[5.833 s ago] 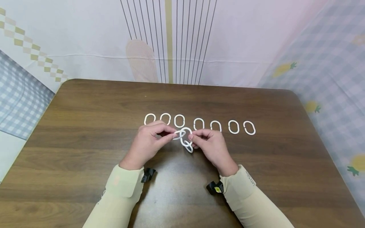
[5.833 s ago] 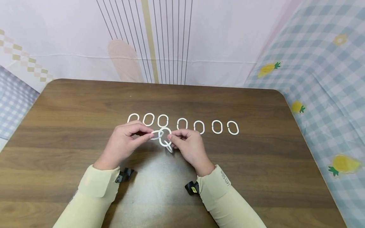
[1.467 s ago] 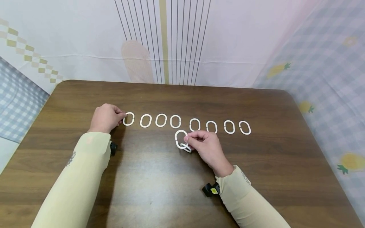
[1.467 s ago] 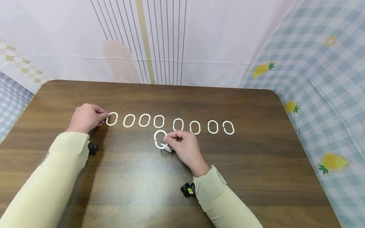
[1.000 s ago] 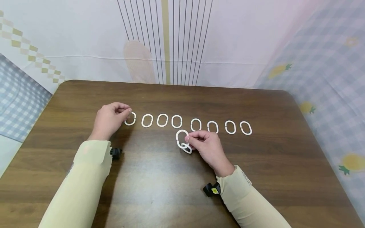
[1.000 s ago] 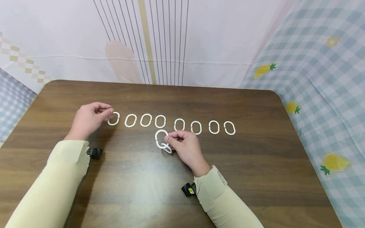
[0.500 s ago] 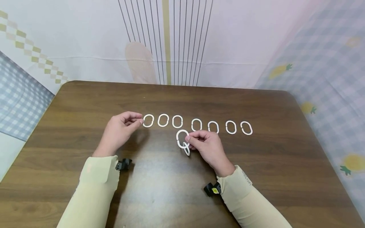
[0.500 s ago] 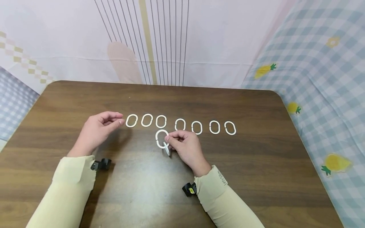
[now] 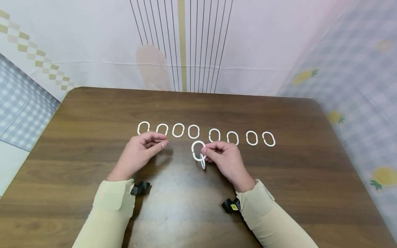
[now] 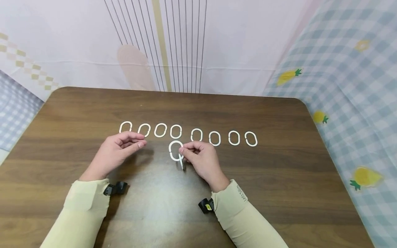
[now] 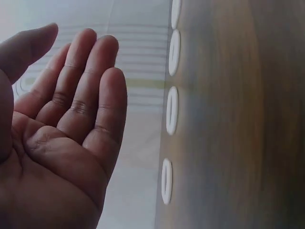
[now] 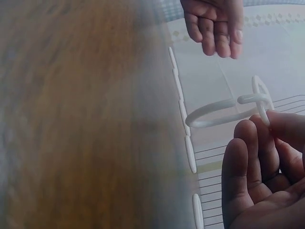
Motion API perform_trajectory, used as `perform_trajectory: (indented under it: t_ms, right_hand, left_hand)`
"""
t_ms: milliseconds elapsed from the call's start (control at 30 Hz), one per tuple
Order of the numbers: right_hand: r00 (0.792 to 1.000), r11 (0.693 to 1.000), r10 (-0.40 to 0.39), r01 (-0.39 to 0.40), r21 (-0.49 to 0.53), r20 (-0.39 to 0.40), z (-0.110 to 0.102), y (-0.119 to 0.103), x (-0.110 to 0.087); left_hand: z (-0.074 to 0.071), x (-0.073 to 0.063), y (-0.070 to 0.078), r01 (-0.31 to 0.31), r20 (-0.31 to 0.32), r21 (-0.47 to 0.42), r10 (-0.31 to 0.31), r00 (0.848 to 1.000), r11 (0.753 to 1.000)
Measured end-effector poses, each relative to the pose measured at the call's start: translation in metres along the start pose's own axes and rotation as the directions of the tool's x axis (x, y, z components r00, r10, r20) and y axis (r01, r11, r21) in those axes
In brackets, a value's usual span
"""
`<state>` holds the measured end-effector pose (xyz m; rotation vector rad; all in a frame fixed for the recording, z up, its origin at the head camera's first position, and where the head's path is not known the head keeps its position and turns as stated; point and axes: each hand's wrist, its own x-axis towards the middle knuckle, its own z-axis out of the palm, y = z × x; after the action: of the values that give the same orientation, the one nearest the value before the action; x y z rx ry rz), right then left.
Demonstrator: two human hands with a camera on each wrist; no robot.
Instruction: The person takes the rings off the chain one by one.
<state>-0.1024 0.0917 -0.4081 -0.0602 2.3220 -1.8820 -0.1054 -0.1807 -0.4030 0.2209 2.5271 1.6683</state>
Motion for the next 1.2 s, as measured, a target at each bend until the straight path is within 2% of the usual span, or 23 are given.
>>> perform_trajectory:
  t_ms: [200, 367, 600, 767, 1000, 1200]
  right_hand:
    - [1.0, 1.0, -0.016, 0.016, -0.007, -0.002, 0.0, 0.0, -0.001]
    - [0.999, 0.999, -0.037, 0.037, -0.005, 0.002, 0.003, -0.003, -0.002]
    - [0.998, 0.998, -0.054, 0.055, -0.019, 0.007, 0.004, -0.005, -0.003]
    - [0.997, 0.997, -0.073, 0.073, -0.008, 0.019, 0.005, -0.006, -0.004]
    - [0.99, 0.991, -0.132, 0.13, 0.046, 0.049, 0.007, -0.007, -0.006]
    - [0.984, 0.982, -0.159, 0.149, 0.118, 0.078, 0.008, -0.009, -0.009]
  left_hand:
    - [0.013, 0.0, 0.006, -0.043, 0.045, -0.046, 0.045, 0.998, 0.998]
    - [0.02, -0.002, 0.007, -0.083, 0.038, -0.082, 0.086, 0.996, 0.993]
    - [0.032, -0.003, 0.005, -0.065, 0.085, -0.158, 0.08, 0.993, 0.985]
    - [0.04, -0.004, 0.008, -0.052, 0.134, -0.16, 0.074, 0.988, 0.986]
    - [0.049, -0.005, 0.011, -0.072, 0.194, -0.168, 0.104, 0.976, 0.983]
    - [0.056, -0.007, 0.014, -0.108, 0.206, -0.135, 0.134, 0.969, 0.985]
